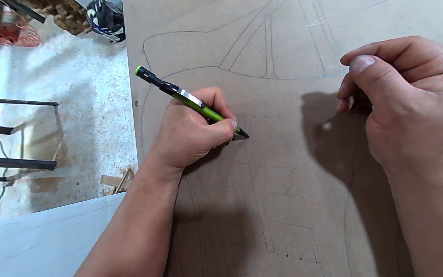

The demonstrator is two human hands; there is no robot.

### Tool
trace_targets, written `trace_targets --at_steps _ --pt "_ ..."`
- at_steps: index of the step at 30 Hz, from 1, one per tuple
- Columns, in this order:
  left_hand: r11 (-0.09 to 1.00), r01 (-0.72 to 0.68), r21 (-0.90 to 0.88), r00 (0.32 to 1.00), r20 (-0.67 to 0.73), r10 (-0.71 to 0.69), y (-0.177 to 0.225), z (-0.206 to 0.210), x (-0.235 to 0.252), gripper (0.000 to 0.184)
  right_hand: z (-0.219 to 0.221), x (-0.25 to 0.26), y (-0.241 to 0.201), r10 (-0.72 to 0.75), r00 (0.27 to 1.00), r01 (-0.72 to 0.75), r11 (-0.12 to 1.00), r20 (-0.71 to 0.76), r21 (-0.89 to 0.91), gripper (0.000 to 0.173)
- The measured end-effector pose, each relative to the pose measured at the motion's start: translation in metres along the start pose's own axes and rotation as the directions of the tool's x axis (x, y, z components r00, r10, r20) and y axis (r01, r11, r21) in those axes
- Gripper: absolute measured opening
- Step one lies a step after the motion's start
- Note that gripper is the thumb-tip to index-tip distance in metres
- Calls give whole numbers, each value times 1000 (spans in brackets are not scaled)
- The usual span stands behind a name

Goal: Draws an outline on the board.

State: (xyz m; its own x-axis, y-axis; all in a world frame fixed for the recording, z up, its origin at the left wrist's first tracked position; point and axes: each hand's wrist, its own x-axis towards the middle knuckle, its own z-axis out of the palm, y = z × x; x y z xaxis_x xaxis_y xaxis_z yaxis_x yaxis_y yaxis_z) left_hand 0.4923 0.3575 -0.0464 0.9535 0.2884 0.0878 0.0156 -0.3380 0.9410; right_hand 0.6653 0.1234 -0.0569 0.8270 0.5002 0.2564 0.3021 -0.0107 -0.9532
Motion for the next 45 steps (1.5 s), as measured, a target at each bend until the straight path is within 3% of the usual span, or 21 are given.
trace_targets --at_steps 13,16,20,23,29,45 --pt "998 -23 -51 999 29 24 -1 -3 -3 7 0 0 0 -18 1000 17 1000 8 19 14" --pt "998 22 -51 998 -56 -25 5 6 -13 5 1 0 -1 -18 1000 18 1000 -2 19 14" --pt "984 177 -22 967 -180 -178 28 36 -67 5 0 -1 -1 -1 1000 1 1000 -8 19 14" --pt "982 190 2 939 -292 -181 36 60 -101 5 0 0 -2 5 1000 -5 1000 -7 22 14" --pt "983 185 14 893 -421 -162 35 68 -92 2 0 0 -3 27 1000 -27 999 -8 19 15" --pt "969 240 56 900 -386 -200 43 77 -115 7 0 1 -2 19 1000 -19 1000 -3 21 13"
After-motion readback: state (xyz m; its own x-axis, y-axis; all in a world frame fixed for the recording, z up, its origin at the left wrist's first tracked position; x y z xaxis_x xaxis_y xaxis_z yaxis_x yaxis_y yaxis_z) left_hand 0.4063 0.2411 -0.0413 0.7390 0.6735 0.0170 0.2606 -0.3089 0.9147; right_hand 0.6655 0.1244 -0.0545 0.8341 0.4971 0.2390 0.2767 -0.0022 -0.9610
